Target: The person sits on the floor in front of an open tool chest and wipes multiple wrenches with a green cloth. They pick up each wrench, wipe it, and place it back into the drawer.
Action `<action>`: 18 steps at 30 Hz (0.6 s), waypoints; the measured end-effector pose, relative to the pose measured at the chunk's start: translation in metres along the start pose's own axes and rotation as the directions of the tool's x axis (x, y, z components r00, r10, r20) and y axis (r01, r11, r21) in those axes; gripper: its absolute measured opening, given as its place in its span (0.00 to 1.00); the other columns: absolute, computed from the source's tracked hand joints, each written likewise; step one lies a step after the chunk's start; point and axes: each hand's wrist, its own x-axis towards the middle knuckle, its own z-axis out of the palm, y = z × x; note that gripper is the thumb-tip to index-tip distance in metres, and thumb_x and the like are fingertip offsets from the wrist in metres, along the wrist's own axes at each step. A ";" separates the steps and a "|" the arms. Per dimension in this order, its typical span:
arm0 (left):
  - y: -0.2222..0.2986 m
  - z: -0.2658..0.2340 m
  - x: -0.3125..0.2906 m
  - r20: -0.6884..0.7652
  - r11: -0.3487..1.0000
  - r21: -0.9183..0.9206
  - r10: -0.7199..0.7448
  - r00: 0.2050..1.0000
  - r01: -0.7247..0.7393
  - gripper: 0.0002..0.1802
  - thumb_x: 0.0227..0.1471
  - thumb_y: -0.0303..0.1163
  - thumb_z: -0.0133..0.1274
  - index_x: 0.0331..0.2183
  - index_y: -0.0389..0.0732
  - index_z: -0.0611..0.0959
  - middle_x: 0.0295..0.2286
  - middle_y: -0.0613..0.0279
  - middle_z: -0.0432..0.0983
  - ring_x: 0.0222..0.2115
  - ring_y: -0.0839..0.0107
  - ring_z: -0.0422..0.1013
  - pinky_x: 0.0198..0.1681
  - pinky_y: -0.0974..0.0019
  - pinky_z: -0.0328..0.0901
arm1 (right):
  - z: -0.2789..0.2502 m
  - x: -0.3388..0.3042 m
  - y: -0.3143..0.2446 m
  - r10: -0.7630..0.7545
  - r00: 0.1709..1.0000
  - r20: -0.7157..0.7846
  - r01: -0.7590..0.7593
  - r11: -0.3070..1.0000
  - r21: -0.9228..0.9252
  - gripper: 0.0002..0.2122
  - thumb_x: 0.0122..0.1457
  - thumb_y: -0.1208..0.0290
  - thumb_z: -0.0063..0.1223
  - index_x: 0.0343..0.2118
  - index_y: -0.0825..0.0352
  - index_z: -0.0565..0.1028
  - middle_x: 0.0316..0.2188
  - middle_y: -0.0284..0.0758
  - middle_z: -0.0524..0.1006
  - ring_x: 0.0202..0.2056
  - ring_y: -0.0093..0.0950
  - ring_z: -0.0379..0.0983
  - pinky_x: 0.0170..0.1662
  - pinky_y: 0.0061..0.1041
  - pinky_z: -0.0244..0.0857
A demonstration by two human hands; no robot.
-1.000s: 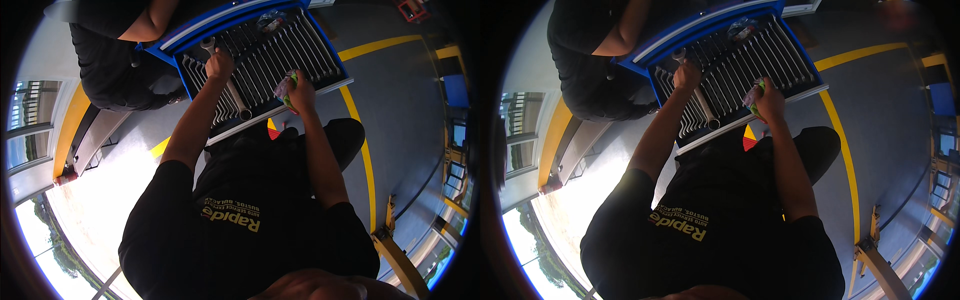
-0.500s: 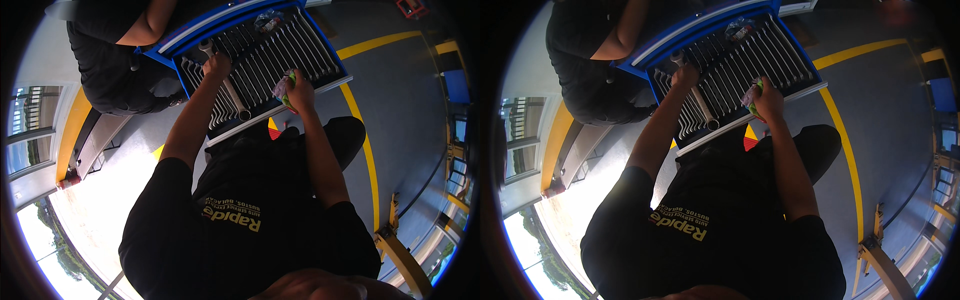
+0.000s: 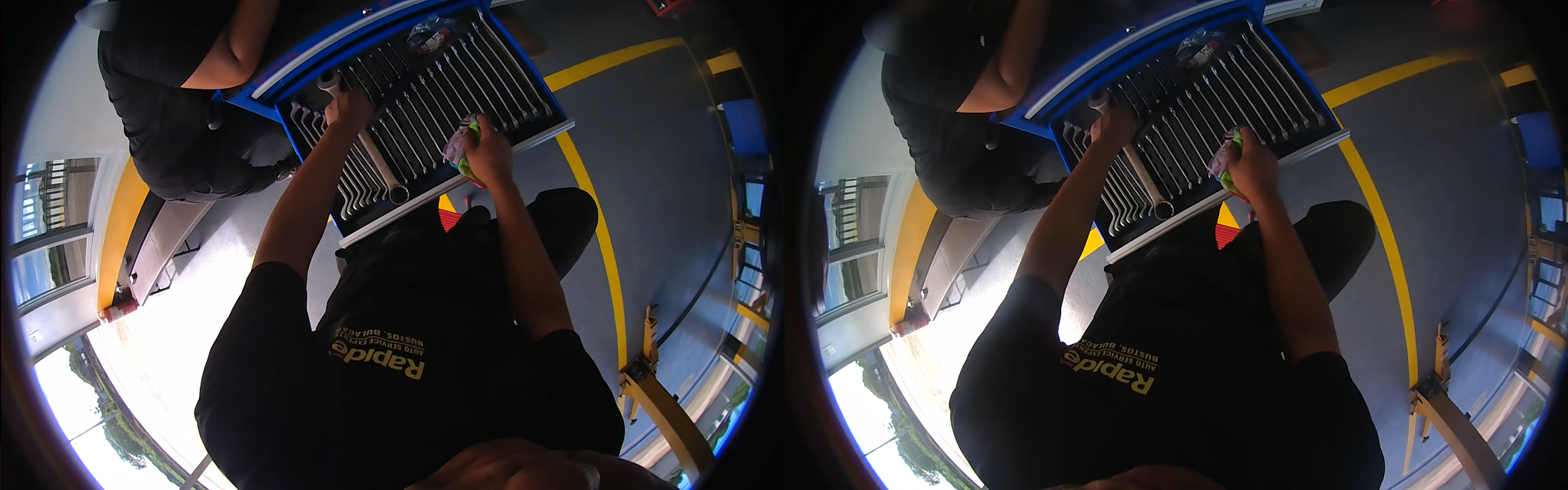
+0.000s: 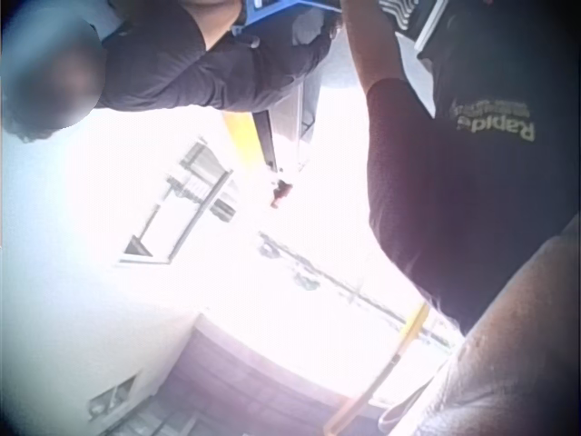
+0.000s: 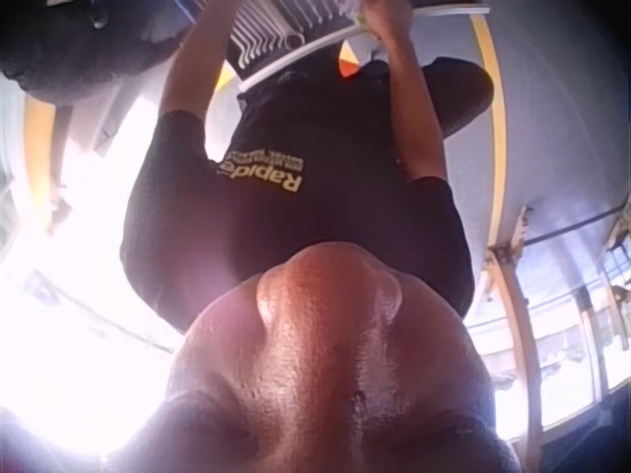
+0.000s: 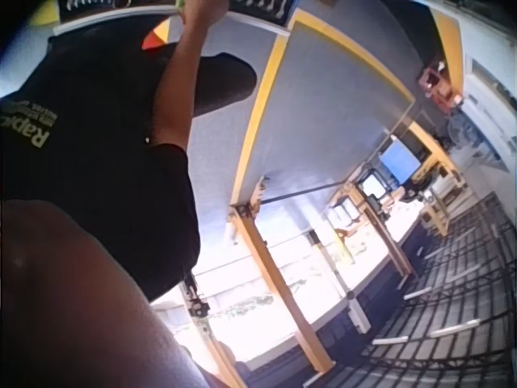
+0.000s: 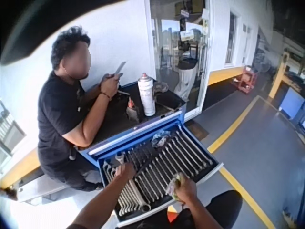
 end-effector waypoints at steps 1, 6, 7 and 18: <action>0.010 -0.004 -0.010 -0.008 1.000 0.011 -0.008 1.000 0.008 0.17 0.52 0.40 0.55 0.41 0.42 0.86 0.41 0.50 0.82 0.44 0.52 0.78 0.47 0.54 0.72 | -0.001 0.000 -0.001 -0.010 1.000 -0.010 0.010 1.000 0.010 0.16 0.60 0.63 0.50 0.50 0.59 0.70 0.29 0.48 0.80 0.33 0.51 0.78 0.38 0.50 0.70; 0.015 0.008 -0.009 -0.011 0.995 0.095 0.014 1.000 -0.013 0.14 0.53 0.35 0.52 0.38 0.43 0.87 0.40 0.51 0.82 0.43 0.54 0.79 0.44 0.55 0.73 | 0.004 -0.011 0.001 -0.018 1.000 0.016 0.018 1.000 0.001 0.17 0.60 0.64 0.51 0.51 0.59 0.69 0.28 0.47 0.80 0.33 0.50 0.78 0.38 0.49 0.70; 0.015 0.013 -0.005 -0.035 0.995 0.099 0.010 0.999 -0.007 0.13 0.53 0.35 0.52 0.37 0.43 0.88 0.39 0.52 0.83 0.43 0.55 0.79 0.43 0.55 0.73 | 0.000 -0.011 -0.002 0.009 0.998 0.054 -0.009 1.000 -0.005 0.17 0.60 0.63 0.50 0.51 0.60 0.69 0.29 0.48 0.80 0.33 0.50 0.78 0.38 0.49 0.71; -0.090 0.046 0.047 -0.082 0.891 0.110 0.450 0.889 -0.440 0.18 0.46 0.45 0.59 0.36 0.43 0.87 0.35 0.53 0.82 0.38 0.57 0.79 0.42 0.56 0.73 | -0.009 -0.021 0.012 0.270 0.928 0.257 -0.312 0.186 0.932 0.17 0.63 0.60 0.53 0.48 0.67 0.72 0.40 0.40 0.79 0.42 0.36 0.77 0.45 0.34 0.72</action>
